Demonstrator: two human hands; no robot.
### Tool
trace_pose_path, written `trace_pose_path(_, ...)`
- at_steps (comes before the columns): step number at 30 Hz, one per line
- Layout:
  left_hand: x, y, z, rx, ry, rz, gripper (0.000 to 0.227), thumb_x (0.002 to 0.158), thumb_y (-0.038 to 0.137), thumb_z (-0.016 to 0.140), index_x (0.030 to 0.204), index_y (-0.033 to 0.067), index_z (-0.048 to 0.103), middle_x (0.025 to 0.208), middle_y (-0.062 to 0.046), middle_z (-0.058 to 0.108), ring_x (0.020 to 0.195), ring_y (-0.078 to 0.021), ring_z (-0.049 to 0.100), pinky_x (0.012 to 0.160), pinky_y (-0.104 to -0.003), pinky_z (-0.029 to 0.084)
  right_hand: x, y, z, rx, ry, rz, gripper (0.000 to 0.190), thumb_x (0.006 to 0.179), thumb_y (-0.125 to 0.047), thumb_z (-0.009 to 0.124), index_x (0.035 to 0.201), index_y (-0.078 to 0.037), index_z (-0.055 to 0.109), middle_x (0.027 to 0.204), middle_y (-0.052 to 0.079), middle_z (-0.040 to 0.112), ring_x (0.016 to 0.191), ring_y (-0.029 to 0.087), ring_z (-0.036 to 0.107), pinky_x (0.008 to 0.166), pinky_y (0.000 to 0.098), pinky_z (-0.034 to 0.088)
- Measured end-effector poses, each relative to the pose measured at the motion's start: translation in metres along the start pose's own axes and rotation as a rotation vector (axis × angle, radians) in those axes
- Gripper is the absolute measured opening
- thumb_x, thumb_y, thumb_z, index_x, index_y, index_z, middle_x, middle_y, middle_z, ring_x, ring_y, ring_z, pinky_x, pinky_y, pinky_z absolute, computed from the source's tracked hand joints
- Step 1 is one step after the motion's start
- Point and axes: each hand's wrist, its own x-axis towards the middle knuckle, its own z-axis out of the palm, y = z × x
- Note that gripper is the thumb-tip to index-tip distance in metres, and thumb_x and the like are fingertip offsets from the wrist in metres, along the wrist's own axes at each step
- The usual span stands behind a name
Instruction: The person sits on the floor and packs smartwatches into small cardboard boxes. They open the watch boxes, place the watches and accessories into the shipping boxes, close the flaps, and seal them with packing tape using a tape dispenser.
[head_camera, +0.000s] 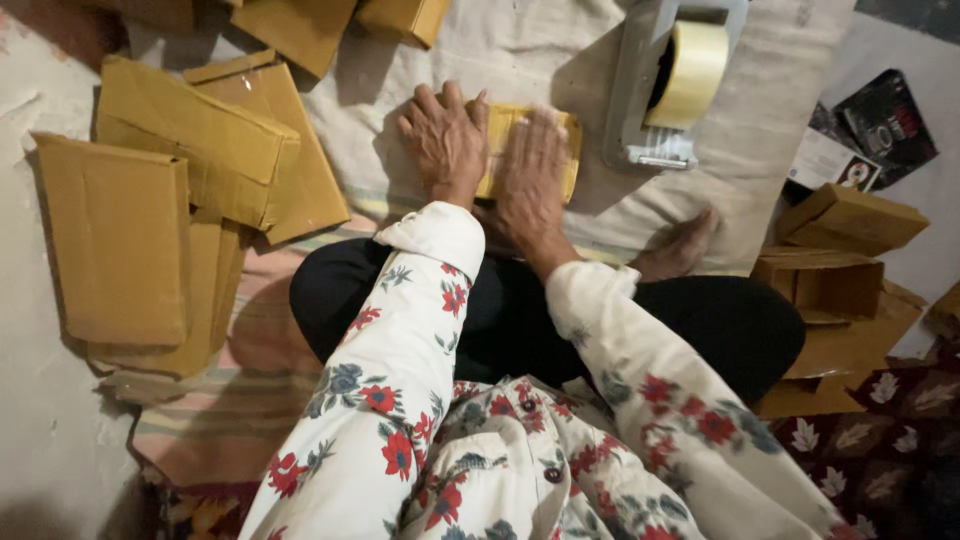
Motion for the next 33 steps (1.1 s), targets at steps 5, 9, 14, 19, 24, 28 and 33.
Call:
trace_pose_path(5,0.013,-0.008,0.005,-0.007,-0.107,-0.068,0.041,0.101,0.051,0.053,0.107,0.0108,0.060,0.111,-0.017,0.056,0.106,-0.0374,0.058,0.092,-0.054,0.040,0.033,-0.008,0.022,-0.499,0.350,-0.185,0.106,0.096,-0.060,0.063,0.165,0.007,0.015,0.170,0.030,0.007,0.160,0.043,0.001,0.132,0.0522,-0.001)
trace_pose_path(9,0.006,-0.005,0.007,-0.039,-0.087,-0.049,0.043,0.100,0.051,0.054,0.108,0.0093,0.059,0.111,-0.018,0.055,0.106,-0.0384,0.057,0.088,-0.054,0.046,0.016,0.021,0.010,0.018,-0.095,-0.027,0.127,0.068,-0.062,0.073,0.157,0.009,0.015,0.165,0.029,0.008,0.156,0.041,0.005,0.127,0.0508,0.004)
trace_pose_path(14,0.011,-0.003,0.010,-0.137,-0.138,-0.094,0.046,0.103,0.052,0.054,0.112,0.0072,0.057,0.116,-0.020,0.052,0.111,-0.0404,0.056,0.090,-0.051,0.052,-0.009,0.031,0.006,0.085,0.072,-0.043,0.120,0.076,-0.057,0.077,0.155,0.014,0.020,0.164,0.034,0.010,0.154,0.049,0.008,0.122,0.0628,0.018)
trace_pose_path(19,0.017,-0.007,0.028,-0.222,-0.237,-0.112,0.051,0.102,0.053,0.052,0.122,0.0064,0.056,0.125,-0.022,0.047,0.115,-0.0434,0.052,0.090,-0.053,0.051,-0.013,0.047,0.019,-0.316,0.300,-0.318,0.069,0.104,-0.029,0.057,0.155,0.011,0.035,0.162,0.035,0.030,0.152,0.052,0.028,0.123,0.0640,0.027)
trace_pose_path(24,0.056,-0.028,0.020,-0.296,-0.588,-0.119,0.066,0.096,0.065,0.039,0.137,0.0154,0.055,0.146,-0.020,0.043,0.132,-0.0446,0.038,0.106,-0.056,0.035,0.020,0.040,-0.035,-0.442,0.208,-0.528,0.056,0.097,-0.026,0.061,0.142,0.007,0.056,0.145,0.030,0.055,0.136,0.044,0.053,0.114,0.0537,0.042)
trace_pose_path(28,0.070,-0.072,0.022,-1.000,-0.972,-0.346,0.085,0.096,0.076,0.024,0.140,0.0138,0.061,0.150,-0.021,0.057,0.139,-0.0391,0.045,0.111,-0.052,0.033,0.061,0.053,-0.106,0.008,-0.401,-0.295,0.046,0.090,-0.035,0.069,0.124,-0.004,0.066,0.117,0.017,0.071,0.110,0.035,0.069,0.096,0.0462,0.055)
trace_pose_path(33,0.040,-0.106,0.061,-1.065,-0.462,-0.539,0.070,0.109,0.061,0.034,0.153,0.0096,0.051,0.139,-0.024,0.064,0.129,-0.0375,0.062,0.110,-0.047,0.047,0.099,0.060,-0.088,0.026,-0.066,-0.402,0.059,0.079,-0.036,0.085,0.124,-0.003,0.068,0.118,0.022,0.067,0.112,0.042,0.061,0.095,0.0521,0.049)
